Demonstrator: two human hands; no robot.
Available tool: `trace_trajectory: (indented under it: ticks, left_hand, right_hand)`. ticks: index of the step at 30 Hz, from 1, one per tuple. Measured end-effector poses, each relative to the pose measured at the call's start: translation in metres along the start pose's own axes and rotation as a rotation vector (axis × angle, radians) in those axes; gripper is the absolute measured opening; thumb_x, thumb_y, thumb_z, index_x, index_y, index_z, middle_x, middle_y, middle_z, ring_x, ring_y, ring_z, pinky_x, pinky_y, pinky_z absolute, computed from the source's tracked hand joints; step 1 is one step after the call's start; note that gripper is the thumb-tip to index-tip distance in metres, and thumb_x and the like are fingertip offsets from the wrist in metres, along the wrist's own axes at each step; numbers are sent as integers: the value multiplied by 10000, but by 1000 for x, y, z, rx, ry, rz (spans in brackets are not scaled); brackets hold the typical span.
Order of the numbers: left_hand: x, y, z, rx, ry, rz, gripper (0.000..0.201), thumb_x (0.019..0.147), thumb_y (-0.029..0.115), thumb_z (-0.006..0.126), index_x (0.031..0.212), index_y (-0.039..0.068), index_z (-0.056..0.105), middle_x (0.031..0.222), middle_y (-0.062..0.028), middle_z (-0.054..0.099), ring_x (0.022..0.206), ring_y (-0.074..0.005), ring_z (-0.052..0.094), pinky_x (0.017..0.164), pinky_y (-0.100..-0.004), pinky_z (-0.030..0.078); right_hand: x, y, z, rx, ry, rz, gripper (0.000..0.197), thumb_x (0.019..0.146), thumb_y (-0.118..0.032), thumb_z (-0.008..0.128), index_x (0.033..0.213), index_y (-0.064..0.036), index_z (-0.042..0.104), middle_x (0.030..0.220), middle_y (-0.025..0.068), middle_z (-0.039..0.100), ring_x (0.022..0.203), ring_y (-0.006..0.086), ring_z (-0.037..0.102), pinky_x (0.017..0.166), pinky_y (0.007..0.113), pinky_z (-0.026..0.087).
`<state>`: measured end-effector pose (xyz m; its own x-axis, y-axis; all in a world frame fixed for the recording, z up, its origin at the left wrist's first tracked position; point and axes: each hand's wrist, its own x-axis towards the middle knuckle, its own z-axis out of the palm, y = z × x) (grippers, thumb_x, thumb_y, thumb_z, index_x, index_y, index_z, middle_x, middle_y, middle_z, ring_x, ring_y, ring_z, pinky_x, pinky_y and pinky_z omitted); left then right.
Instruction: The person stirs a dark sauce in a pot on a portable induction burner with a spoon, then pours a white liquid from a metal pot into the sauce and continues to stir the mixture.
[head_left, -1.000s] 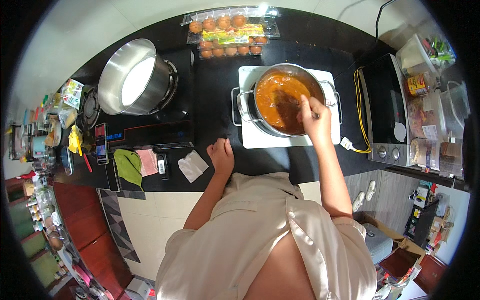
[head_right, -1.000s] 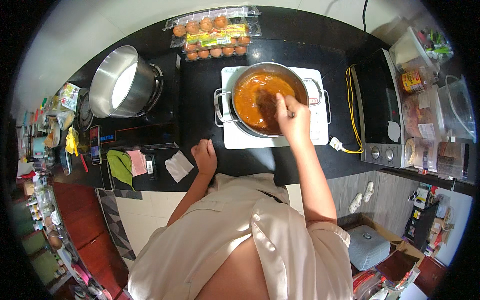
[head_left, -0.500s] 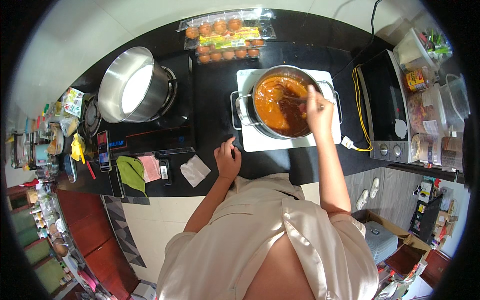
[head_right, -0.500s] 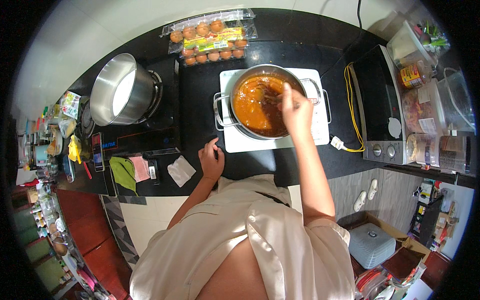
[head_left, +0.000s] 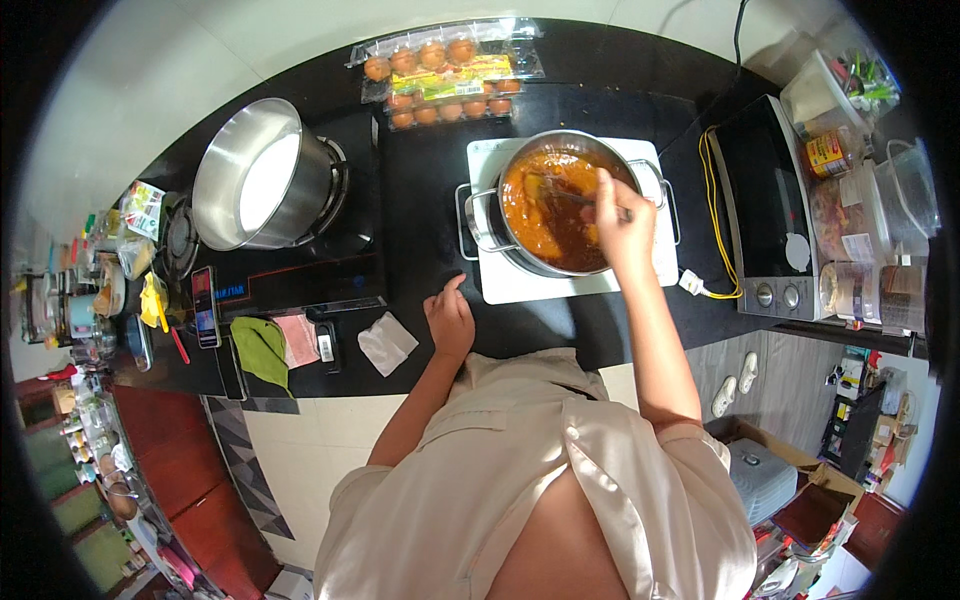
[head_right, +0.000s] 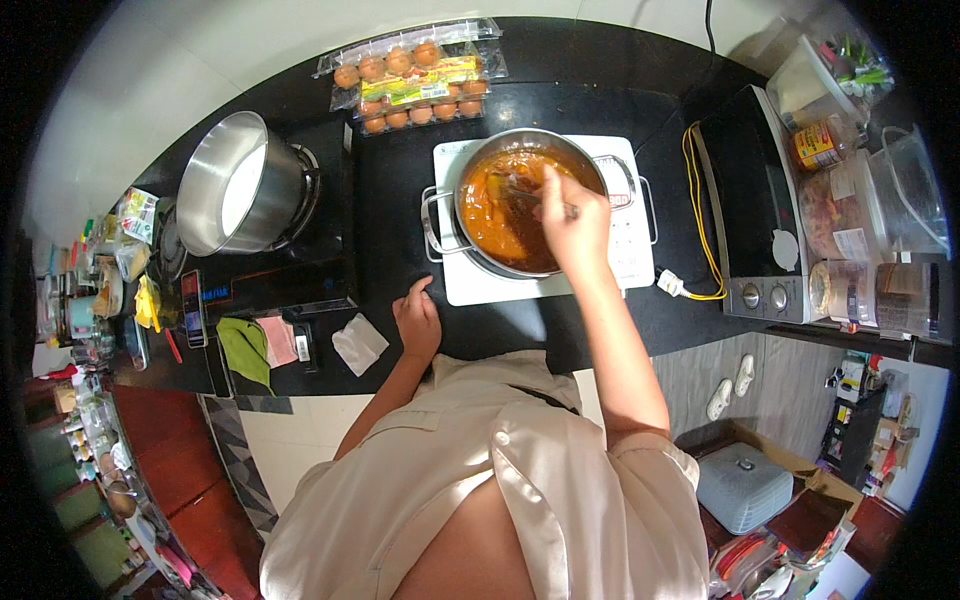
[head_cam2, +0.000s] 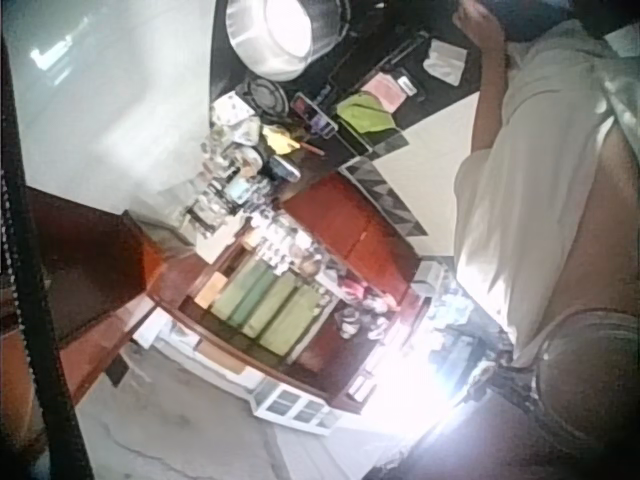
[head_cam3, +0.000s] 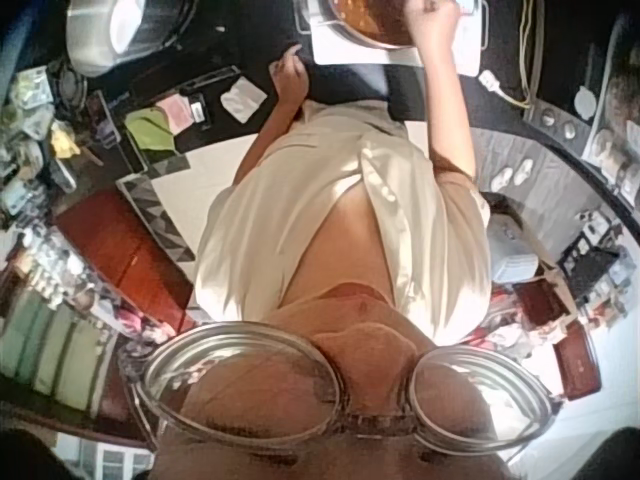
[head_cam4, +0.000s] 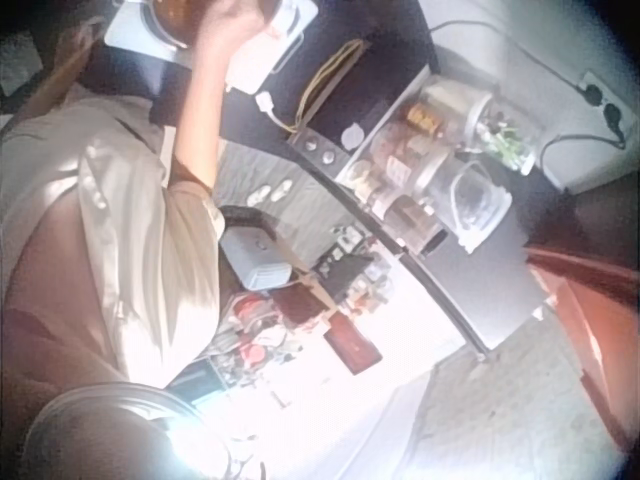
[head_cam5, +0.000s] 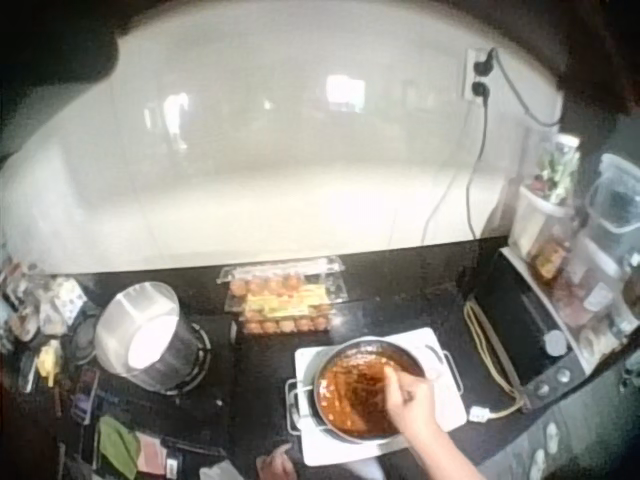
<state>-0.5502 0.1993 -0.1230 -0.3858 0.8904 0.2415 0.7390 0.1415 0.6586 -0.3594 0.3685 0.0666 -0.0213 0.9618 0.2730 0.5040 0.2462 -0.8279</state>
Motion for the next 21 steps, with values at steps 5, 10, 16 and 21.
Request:
trace_trajectory:
  ticks: [5,10,16,21]
  left_hand:
    - [3,6,-4,-21,-12,15,292,940,104,452,1158,66,643,775,-101,636,740,-271,581,850,-402,388]
    - [-2,-6,-3,62,-83,124,320,950,106,436,1189,65,645,741,-94,606,746,-255,572,822,-393,381]
    - [-3,0,-2,-4,-65,21,353,940,121,446,1242,43,609,705,-57,563,744,-218,560,811,-387,374]
    - [0,3,-4,-41,-45,-4,370,883,116,539,1241,37,592,681,-18,532,691,-201,554,801,-385,382]
  right_hand:
    - [-2,19,23,-230,-108,-162,342,966,-231,593,749,9,703,564,102,655,496,149,644,508,292,493]
    - [-7,0,-14,-122,-240,-1,363,943,-235,613,677,3,680,536,147,613,486,268,643,499,363,493]
    - [-4,-10,-38,-194,-30,30,379,963,-240,590,678,-4,671,499,107,596,447,195,626,449,315,463]
    - [-22,19,-17,-192,-109,-36,368,970,-239,576,710,5,665,520,109,613,478,200,639,473,316,476]
